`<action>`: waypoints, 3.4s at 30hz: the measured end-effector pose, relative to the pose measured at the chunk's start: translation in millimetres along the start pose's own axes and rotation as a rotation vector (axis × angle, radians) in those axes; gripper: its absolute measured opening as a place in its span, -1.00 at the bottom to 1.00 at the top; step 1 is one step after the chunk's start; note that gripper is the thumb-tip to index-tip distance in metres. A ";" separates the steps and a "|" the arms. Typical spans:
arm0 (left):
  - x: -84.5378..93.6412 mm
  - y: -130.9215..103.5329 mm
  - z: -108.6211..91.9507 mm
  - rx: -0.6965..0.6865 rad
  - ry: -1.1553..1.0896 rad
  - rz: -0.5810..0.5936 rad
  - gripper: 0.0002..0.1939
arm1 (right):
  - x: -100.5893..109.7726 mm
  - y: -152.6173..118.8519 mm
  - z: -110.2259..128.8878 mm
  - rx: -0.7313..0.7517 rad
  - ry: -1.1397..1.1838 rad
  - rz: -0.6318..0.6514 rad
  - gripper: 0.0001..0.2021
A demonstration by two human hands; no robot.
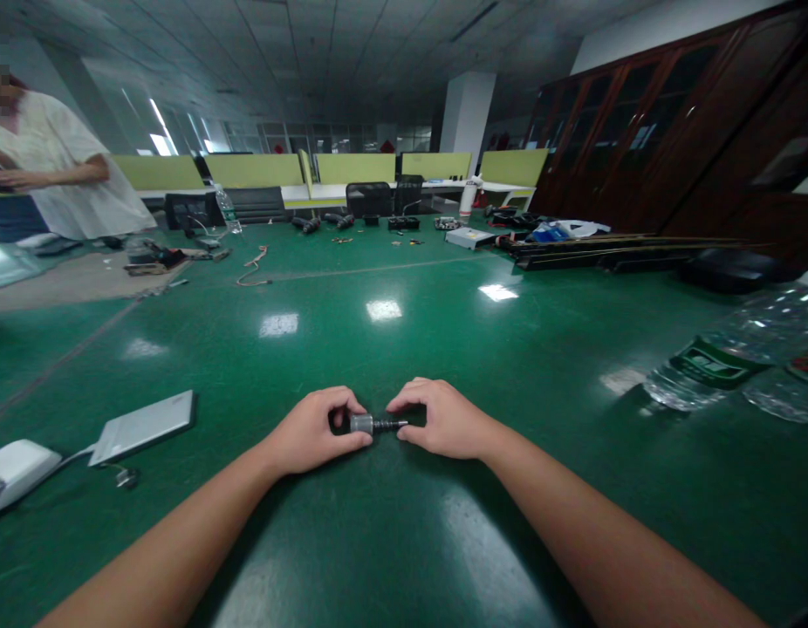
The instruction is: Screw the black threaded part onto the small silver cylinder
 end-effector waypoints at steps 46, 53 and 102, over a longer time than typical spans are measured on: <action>-0.8 1.3 -4.2 -0.031 0.029 -0.002 -0.75 | -15.0 2.1 20.5 0.108 -0.188 0.061 -0.84; -0.9 1.3 -3.6 -0.025 0.024 -0.006 -0.75 | -13.3 1.4 19.6 0.097 -0.191 0.075 -0.84; -1.1 -0.1 -0.7 -0.009 -0.002 0.010 -0.74 | 4.2 -4.9 -1.0 -0.003 -0.239 0.121 -0.86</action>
Point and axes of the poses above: each hand's wrist, its own y-axis towards the middle knuckle, its own x-axis out of the back of the hand, z = x × y, the point moved 9 cm from there along y, towards the middle knuckle, and after that the axes turned 5 degrees about -y, right-handed, at the moved point
